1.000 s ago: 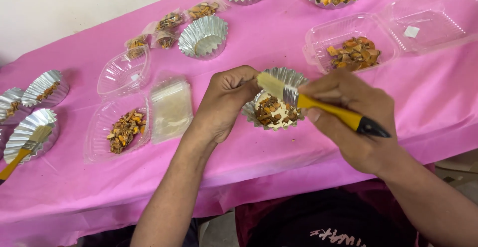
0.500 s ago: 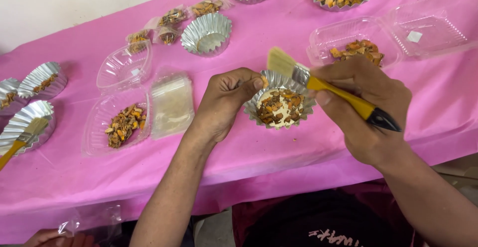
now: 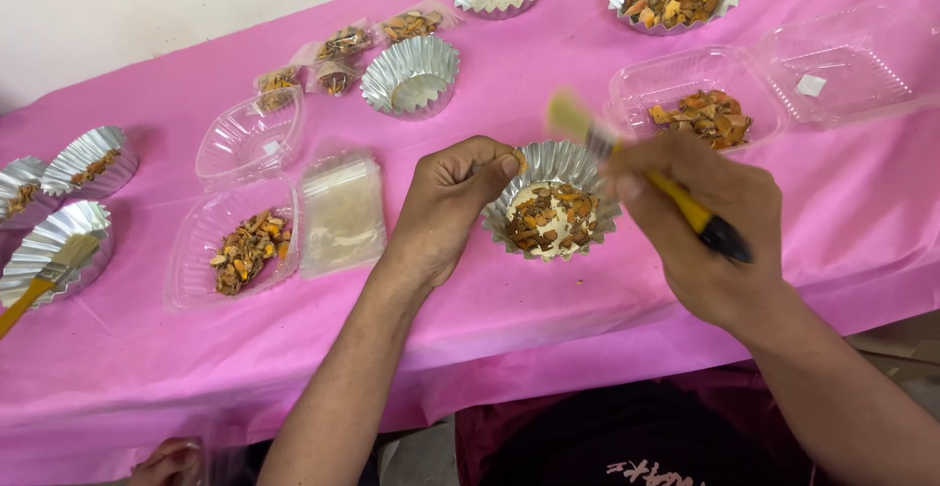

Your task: Cleaning and sorting dried leaves in small foil cups using a brush and hands on a production table.

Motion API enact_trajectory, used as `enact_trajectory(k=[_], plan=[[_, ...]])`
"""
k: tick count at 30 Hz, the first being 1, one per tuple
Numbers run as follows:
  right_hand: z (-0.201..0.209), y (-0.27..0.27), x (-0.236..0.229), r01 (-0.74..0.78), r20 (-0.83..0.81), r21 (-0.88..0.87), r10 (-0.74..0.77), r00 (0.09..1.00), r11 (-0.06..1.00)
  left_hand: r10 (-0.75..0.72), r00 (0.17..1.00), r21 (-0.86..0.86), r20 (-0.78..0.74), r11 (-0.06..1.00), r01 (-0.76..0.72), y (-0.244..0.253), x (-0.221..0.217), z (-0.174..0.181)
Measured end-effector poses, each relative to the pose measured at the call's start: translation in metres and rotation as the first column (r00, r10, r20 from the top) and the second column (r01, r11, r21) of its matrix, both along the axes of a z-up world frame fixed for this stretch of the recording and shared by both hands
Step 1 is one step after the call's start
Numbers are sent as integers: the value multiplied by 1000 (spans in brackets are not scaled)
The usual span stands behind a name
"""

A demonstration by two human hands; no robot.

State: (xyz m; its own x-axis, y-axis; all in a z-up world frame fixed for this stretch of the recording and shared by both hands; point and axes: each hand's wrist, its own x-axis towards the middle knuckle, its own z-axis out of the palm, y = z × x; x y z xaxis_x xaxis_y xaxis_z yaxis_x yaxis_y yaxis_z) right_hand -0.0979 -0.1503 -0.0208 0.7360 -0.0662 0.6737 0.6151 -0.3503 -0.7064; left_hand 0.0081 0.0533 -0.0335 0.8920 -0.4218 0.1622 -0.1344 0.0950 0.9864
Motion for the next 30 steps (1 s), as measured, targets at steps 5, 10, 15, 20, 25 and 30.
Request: enact_trajectory(k=[5,10,15,20,25,30], plan=[[-2,13,32,34,143,-323,14,990,946,-29,996,-19,81,999,30,-10,-10,6],[-2,24,39,5,137,-330,43,990,944,-7,998,3,66,1000,7,-6,-13,11],[0,27,37,55,157,-198,-24,987,979,-76,960,105,271,993,49,-1,-24,17],[5,22,32,-32,-64,56,36,997,998,-39,895,152,443,988,-33,-2,-19,10],[9,17,34,-72,-188,167,104,977,983,-95,851,108,516,993,46,-6,-16,12],[9,16,35,-167,-230,351,258,938,922,-152,894,-47,421,981,189,-8,-8,4]])
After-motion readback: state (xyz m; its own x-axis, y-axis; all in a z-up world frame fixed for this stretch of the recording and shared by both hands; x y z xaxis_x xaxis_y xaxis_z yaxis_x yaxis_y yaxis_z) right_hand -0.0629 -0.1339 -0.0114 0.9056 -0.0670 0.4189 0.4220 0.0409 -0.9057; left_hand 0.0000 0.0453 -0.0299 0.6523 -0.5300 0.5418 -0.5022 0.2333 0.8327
